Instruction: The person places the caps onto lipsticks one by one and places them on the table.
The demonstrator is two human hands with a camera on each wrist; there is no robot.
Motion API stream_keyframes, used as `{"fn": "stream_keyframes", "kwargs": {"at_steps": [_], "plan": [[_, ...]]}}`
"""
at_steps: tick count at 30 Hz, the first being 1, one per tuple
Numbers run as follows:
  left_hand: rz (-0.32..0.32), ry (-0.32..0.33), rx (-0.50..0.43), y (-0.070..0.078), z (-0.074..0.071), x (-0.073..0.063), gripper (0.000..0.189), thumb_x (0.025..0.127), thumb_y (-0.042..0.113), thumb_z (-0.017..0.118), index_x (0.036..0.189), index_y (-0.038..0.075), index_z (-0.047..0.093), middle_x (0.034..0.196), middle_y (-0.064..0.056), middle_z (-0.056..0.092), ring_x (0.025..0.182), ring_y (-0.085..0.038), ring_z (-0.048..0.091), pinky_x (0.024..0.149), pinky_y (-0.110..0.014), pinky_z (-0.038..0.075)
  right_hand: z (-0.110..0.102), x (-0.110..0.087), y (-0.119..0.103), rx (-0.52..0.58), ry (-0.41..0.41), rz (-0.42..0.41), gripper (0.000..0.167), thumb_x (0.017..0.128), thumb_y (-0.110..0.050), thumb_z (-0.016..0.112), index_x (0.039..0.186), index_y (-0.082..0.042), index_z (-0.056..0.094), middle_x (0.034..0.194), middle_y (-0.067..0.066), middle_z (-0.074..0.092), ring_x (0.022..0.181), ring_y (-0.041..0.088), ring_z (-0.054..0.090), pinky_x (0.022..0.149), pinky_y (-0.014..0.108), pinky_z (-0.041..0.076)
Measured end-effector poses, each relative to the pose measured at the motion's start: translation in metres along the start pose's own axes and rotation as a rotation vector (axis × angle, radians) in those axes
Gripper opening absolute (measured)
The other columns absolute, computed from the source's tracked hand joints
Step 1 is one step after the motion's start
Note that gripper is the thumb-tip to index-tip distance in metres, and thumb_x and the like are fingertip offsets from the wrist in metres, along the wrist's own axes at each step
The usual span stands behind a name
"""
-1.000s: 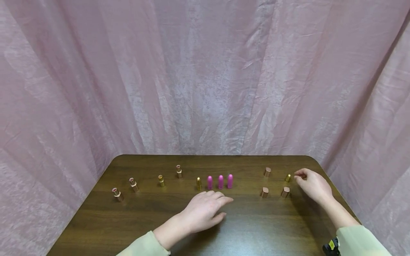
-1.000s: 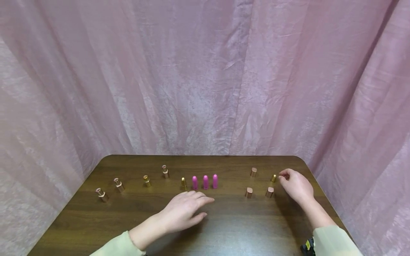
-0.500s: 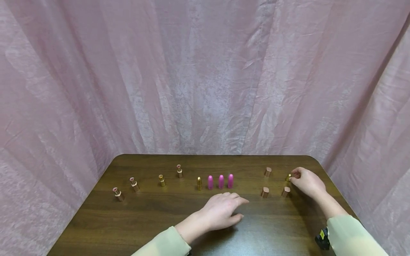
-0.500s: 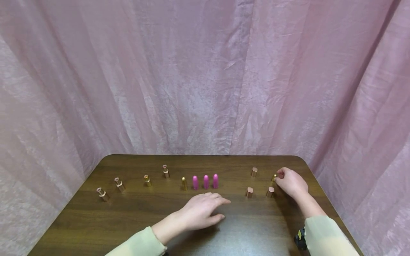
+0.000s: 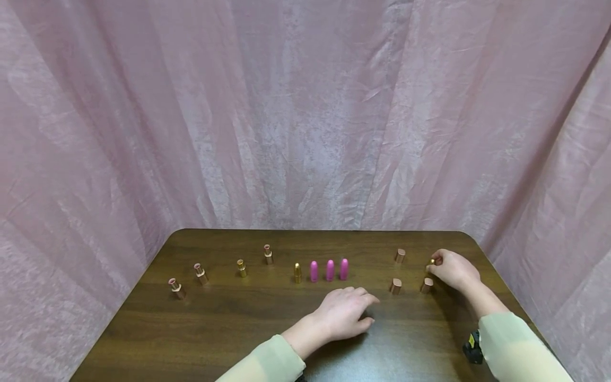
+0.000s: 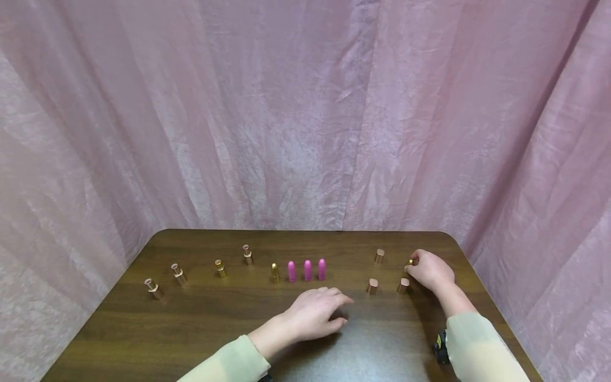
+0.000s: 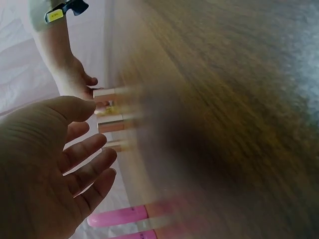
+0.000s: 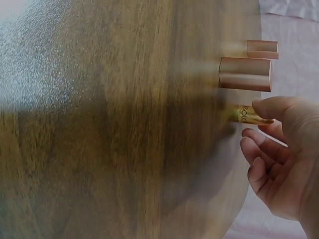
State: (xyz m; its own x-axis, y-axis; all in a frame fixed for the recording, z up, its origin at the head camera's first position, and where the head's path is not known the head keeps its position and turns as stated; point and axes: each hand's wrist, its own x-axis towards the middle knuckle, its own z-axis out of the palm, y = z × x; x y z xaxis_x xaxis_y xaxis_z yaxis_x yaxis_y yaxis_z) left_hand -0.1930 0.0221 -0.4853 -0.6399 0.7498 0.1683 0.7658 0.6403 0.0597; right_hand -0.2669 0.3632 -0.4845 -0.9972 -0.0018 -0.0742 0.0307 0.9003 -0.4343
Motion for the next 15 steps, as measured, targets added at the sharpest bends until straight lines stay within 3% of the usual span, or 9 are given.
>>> {"fn": "stream_keyframes", "kwargs": {"at_steps": [8,15], "plan": [[-0.005,-0.021,0.0,-0.003,0.002,-0.004,0.042,0.093,0.042,0.072,0.131,0.028,0.067,0.121,0.011,0.066,0.103,-0.009,0.064,0.081,-0.025,0.051,0.002,0.002,-0.003,-0.011,0.046,-0.018,0.035,0.095,-0.028,0.065,0.119,-0.002,0.066,0.11,0.015,0.067,0.097,0.034,0.064,0.074,0.051,0.049],[0.003,0.004,-0.03,-0.008,-0.001,-0.01,0.04,0.094,0.04,0.072,0.131,0.027,0.067,0.121,0.011,0.066,0.104,-0.008,0.064,0.082,-0.025,0.051,-0.003,-0.008,-0.027,0.144,0.187,-0.088,0.029,0.095,-0.024,0.062,0.117,-0.004,0.065,0.109,0.014,0.069,0.095,0.029,0.065,0.074,0.043,0.049]]}}
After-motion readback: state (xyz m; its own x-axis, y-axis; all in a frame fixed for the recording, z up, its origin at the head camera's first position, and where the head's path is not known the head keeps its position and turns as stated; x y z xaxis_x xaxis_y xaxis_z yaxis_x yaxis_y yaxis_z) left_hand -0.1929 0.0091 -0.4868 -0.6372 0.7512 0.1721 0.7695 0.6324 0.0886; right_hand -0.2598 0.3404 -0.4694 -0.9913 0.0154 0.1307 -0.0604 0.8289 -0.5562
